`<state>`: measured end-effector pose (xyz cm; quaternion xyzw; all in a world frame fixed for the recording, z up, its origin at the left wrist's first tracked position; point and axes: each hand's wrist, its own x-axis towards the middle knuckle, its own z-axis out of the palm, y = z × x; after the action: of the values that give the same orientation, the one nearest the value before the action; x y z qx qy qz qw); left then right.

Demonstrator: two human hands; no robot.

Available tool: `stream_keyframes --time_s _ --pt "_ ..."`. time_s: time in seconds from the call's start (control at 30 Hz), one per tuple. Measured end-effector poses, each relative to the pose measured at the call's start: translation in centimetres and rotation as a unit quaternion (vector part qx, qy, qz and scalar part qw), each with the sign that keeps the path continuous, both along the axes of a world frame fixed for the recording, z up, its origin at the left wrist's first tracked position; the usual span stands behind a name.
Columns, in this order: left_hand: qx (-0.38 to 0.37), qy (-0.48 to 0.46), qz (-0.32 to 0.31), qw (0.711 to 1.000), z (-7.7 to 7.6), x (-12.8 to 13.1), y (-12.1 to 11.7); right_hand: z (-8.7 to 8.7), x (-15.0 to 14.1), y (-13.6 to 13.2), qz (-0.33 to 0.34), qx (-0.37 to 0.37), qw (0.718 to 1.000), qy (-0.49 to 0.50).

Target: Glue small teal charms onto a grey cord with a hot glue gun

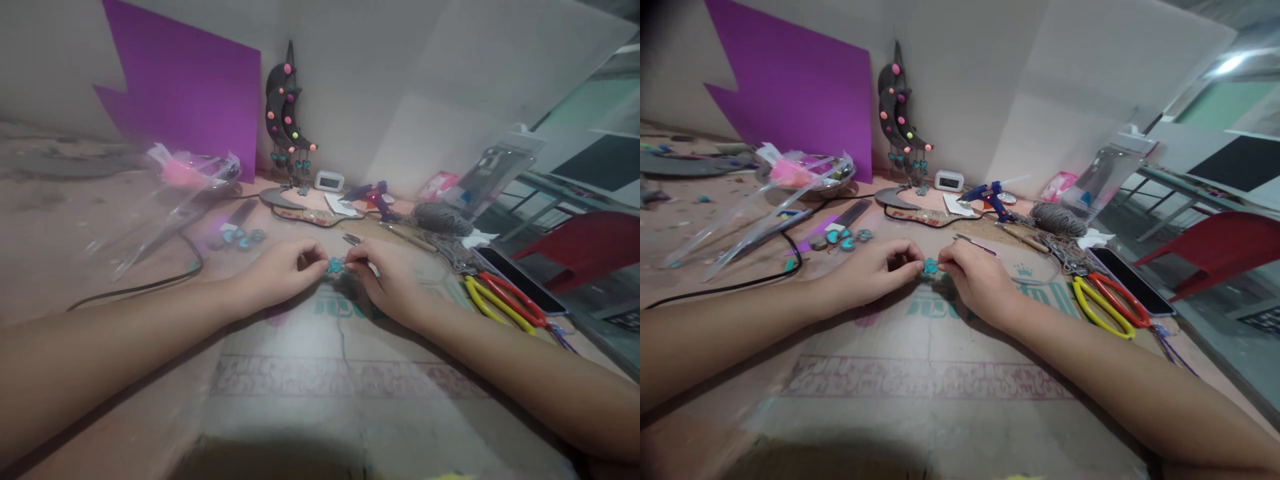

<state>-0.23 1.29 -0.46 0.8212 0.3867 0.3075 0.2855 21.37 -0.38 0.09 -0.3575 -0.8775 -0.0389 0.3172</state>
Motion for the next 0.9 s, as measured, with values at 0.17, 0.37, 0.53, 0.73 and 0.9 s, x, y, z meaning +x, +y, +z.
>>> stream_keyframes --time_s 0.17,0.37,0.53,0.73,0.9 --pt "0.001 0.014 -0.002 1.0 0.12 0.03 -0.14 -0.17 0.17 -0.06 -0.023 -0.013 0.999 -0.022" --pt "0.01 0.013 -0.007 1.0 0.1 0.05 -0.1 -0.17 0.03 -0.01 -0.02 -0.036 0.999 -0.015" --pt "0.013 0.013 -0.017 1.0 0.08 -0.01 -0.13 -0.05 -0.05 0.02 -0.016 -0.065 0.998 0.008" --pt "0.016 0.015 -0.017 1.0 0.13 0.03 -0.22 0.04 -0.16 -0.06 -0.024 -0.128 0.99 0.045" --pt "0.021 0.026 -0.019 0.999 0.13 0.06 -0.2 0.2 -0.39 -0.13 -0.041 -0.19 0.978 0.072"
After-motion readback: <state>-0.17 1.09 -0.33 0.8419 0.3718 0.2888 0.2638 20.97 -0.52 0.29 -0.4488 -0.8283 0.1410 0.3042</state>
